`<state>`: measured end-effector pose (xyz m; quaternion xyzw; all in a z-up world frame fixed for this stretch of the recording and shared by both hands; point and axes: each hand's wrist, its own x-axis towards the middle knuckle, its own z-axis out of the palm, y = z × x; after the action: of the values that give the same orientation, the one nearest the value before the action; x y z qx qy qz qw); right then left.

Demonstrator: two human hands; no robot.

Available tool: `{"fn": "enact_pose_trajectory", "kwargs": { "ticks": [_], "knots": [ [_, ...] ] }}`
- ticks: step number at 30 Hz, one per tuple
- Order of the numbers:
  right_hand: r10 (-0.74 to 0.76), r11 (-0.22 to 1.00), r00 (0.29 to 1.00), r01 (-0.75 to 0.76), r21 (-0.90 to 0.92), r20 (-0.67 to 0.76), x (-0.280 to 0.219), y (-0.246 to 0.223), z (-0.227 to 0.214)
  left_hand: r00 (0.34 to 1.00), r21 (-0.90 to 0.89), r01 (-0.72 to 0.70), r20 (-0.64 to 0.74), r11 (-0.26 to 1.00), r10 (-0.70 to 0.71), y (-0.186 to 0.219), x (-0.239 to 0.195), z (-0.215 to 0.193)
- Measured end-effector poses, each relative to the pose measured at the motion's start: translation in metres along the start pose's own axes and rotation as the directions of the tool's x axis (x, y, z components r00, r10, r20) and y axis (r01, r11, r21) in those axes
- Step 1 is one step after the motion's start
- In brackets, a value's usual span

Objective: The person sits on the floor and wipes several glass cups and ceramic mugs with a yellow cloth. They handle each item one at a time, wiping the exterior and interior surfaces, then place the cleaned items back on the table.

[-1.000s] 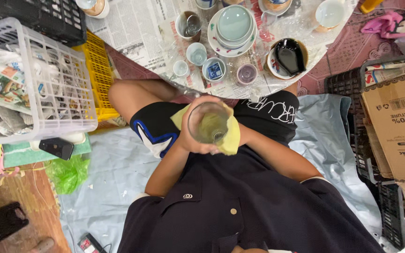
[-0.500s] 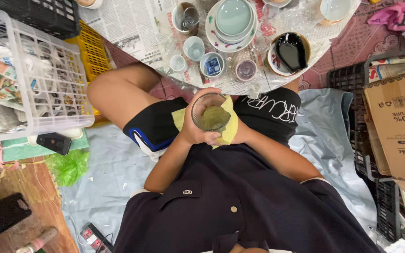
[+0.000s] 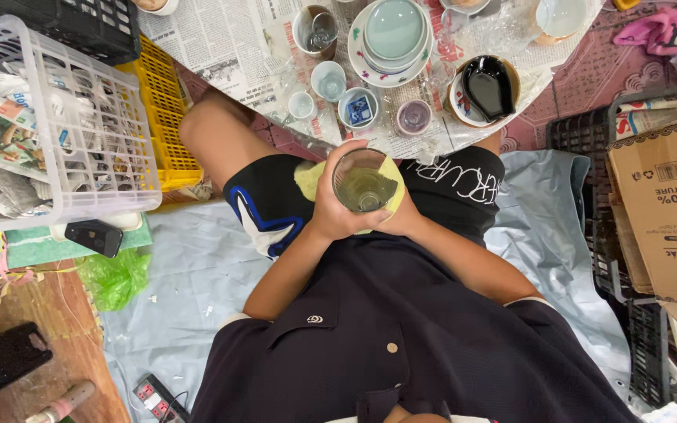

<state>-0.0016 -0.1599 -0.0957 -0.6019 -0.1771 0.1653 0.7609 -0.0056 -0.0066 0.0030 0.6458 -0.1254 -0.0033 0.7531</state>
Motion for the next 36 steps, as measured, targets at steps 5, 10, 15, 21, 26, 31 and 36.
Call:
{"fn": "enact_pose_trajectory", "kwargs": {
  "ticks": [5,10,15,21,26,31,36],
  "knots": [
    [0.002,0.999,1.000,-0.002,0.041,0.021,0.000,0.001,-0.001,1.000,0.014,0.007,0.007,1.000,-0.007,-0.003,-0.003,-0.004],
    [-0.084,0.995,0.995,0.087,-0.055,0.050,0.006,-0.003,-0.001,0.991,-0.030,-0.082,0.104,0.996,0.085,-0.002,-0.002,-0.015],
    [-0.081,0.989,0.894,0.126,-0.075,0.440,-0.002,-0.010,-0.026,0.901,-0.147,-0.094,0.409,0.985,0.147,0.004,0.002,-0.045],
    [-0.013,0.998,0.897,-0.014,0.056,0.442,-0.010,-0.008,-0.026,0.918,-0.201,0.090,0.397,0.975,-0.003,-0.001,-0.001,-0.025],
    [-0.117,0.990,0.947,0.134,-0.036,0.298,-0.004,0.002,-0.014,0.977,-0.178,0.063,0.211,0.982,-0.024,-0.004,-0.008,-0.030],
    [-0.144,0.967,0.978,0.171,-0.187,0.152,-0.006,0.013,-0.008,0.997,-0.088,-0.023,0.066,0.996,0.029,-0.007,-0.014,-0.018],
    [0.137,0.987,0.991,-0.136,0.089,-0.004,-0.007,0.011,-0.007,0.986,0.096,-0.165,0.037,0.982,0.162,-0.005,-0.010,-0.003]
  ]
}}
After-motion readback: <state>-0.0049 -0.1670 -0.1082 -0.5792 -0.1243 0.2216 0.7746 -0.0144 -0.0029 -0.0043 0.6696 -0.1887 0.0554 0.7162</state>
